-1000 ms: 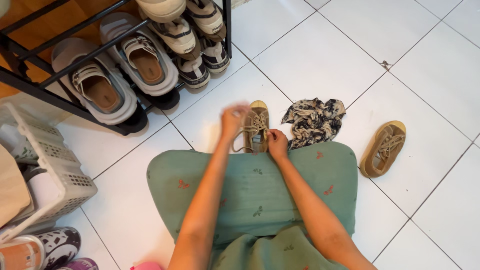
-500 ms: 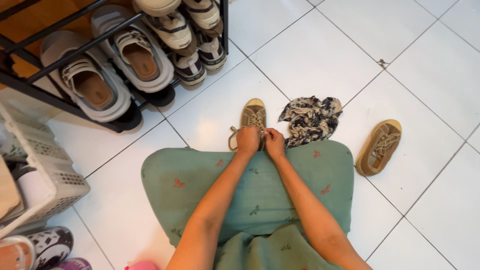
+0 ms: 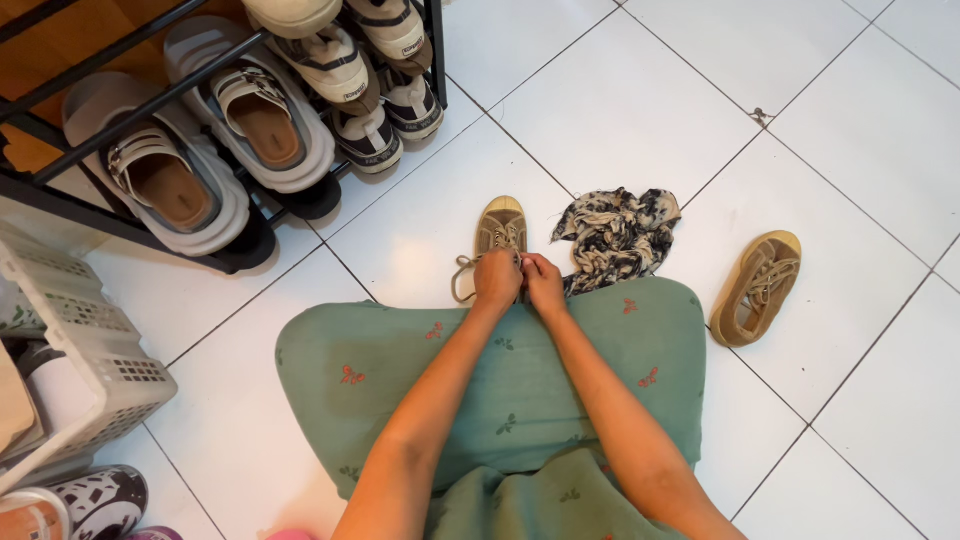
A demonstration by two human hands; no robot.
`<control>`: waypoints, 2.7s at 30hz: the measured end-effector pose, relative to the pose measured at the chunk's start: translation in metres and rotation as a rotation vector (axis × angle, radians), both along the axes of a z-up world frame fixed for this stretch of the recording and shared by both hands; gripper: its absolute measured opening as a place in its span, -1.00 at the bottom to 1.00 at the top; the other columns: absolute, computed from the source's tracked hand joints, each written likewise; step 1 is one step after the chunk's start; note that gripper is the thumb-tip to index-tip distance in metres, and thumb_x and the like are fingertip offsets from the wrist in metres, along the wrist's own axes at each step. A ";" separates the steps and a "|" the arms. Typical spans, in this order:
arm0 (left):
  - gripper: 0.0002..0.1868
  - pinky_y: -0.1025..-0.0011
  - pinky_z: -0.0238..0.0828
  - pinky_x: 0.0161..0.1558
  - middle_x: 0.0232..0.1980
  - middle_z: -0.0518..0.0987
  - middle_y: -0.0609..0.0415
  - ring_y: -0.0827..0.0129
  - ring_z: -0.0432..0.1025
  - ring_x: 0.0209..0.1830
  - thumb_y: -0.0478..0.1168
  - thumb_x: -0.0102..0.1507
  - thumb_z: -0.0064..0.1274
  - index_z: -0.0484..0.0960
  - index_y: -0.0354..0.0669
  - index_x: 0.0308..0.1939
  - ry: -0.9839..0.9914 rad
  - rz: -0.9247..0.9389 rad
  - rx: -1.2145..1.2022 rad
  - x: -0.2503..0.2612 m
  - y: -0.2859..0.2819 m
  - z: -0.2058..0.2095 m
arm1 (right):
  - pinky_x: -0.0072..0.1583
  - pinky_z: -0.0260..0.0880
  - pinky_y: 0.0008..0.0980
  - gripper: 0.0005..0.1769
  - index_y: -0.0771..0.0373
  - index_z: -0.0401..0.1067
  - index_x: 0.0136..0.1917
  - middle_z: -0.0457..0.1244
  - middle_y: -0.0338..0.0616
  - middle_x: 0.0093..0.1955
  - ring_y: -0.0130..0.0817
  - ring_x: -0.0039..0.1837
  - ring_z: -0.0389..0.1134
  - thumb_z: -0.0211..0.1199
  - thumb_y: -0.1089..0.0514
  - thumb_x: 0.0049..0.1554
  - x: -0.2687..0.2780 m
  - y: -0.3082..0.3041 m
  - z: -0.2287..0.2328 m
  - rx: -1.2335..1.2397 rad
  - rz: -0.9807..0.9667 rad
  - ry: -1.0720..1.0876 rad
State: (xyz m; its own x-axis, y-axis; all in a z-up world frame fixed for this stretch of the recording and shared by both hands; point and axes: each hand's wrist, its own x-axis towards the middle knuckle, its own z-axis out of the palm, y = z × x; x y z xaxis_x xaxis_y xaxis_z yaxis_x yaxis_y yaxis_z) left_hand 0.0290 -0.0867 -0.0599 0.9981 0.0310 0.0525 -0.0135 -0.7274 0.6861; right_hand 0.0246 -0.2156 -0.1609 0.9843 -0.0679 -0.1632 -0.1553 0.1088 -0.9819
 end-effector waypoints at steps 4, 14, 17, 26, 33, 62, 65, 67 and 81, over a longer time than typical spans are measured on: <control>-0.80 0.01 0.45 -0.15 -0.24 0.64 -0.22 -0.13 0.54 -0.17 -0.26 0.22 0.14 0.55 -0.24 -0.11 0.018 0.014 -0.054 -0.002 0.004 0.013 | -0.18 0.28 -0.53 -0.82 0.31 0.52 0.08 0.31 -0.31 -0.23 -0.57 -0.24 0.25 0.23 0.18 0.26 0.000 -0.002 -0.002 -0.044 -0.005 -0.033; -0.51 -0.02 0.31 0.13 0.12 0.50 -0.07 -0.04 0.35 0.18 -0.33 0.06 0.11 0.52 -0.13 0.10 -0.121 0.344 -0.140 0.006 0.040 -0.036 | 0.04 0.50 -0.27 -0.88 0.14 0.24 0.07 0.42 -0.10 0.01 -0.29 0.05 0.49 0.00 0.08 0.33 0.030 -0.039 0.135 0.306 -0.476 -0.013; -0.48 -0.01 0.33 0.12 0.14 0.49 -0.11 -0.07 0.33 0.18 -0.30 0.06 0.16 0.53 -0.12 0.13 0.048 0.382 -0.101 0.009 0.050 -0.069 | 0.13 0.59 -0.16 -0.88 0.23 0.21 0.05 0.38 0.03 -0.09 -0.19 -0.03 0.49 -0.08 0.16 0.38 0.027 -0.063 0.217 0.493 -0.439 -0.219; -0.84 0.11 0.44 -0.02 -0.14 0.57 -0.14 -0.06 0.48 -0.08 -0.18 0.23 0.12 0.61 -0.21 -0.26 -0.017 0.234 -0.117 0.004 0.039 -0.086 | 0.00 0.42 -0.32 -0.92 0.22 0.30 0.11 0.26 -0.16 -0.18 -0.37 -0.15 0.29 0.04 0.18 0.40 0.003 -0.051 0.302 0.533 -0.382 -0.364; -0.72 0.14 0.51 -0.25 -0.40 0.65 -0.17 0.04 0.57 -0.40 -0.07 0.29 0.13 0.58 -0.25 -0.26 -0.022 0.231 -0.347 0.005 0.049 0.026 | -0.06 0.41 -0.37 -0.92 0.23 0.32 0.10 0.25 -0.18 -0.20 -0.41 -0.19 0.27 0.04 0.19 0.39 -0.002 -0.054 0.296 0.501 -0.416 -0.369; -0.38 0.30 0.53 -0.37 -0.60 0.48 0.07 0.39 0.43 -0.57 0.16 0.44 -0.28 0.64 -0.30 -0.31 0.357 -0.300 -0.560 0.017 0.072 0.258 | -0.22 0.35 -0.27 -0.75 0.38 0.52 -0.11 0.32 -0.10 -0.39 -0.29 -0.35 0.38 0.27 0.11 0.19 -0.028 0.072 0.286 -0.702 -0.049 -0.352; -0.41 0.33 0.41 -0.35 -0.57 0.47 0.04 0.42 0.35 -0.55 0.15 0.46 -0.27 0.66 -0.29 -0.21 0.300 -0.347 -0.580 0.019 0.071 0.247 | -0.24 0.31 -0.30 -0.80 0.39 0.53 -0.14 0.32 -0.08 -0.42 -0.31 -0.37 0.35 0.24 0.19 0.21 -0.032 0.070 0.302 -0.638 -0.106 -0.383; -0.39 0.34 0.40 -0.31 -0.53 0.52 0.02 0.42 0.39 -0.52 0.15 0.46 -0.30 0.68 -0.30 -0.17 0.197 -0.317 -0.471 0.024 0.071 0.238 | -0.24 0.30 -0.35 -0.82 0.40 0.55 -0.15 0.34 -0.06 -0.40 -0.35 -0.35 0.34 0.21 0.25 0.22 -0.035 0.067 0.311 -0.533 -0.092 -0.456; -0.54 0.42 0.59 -0.15 -0.25 0.68 0.05 0.40 0.62 -0.24 0.03 0.46 -0.27 0.57 -0.30 0.03 0.199 -0.322 -0.805 0.030 0.061 0.190 | -0.11 0.35 -0.50 -0.76 0.34 0.58 0.15 0.41 -0.15 -0.13 -0.50 -0.16 0.34 0.28 0.19 0.26 -0.002 0.038 0.314 -0.013 -0.019 -0.433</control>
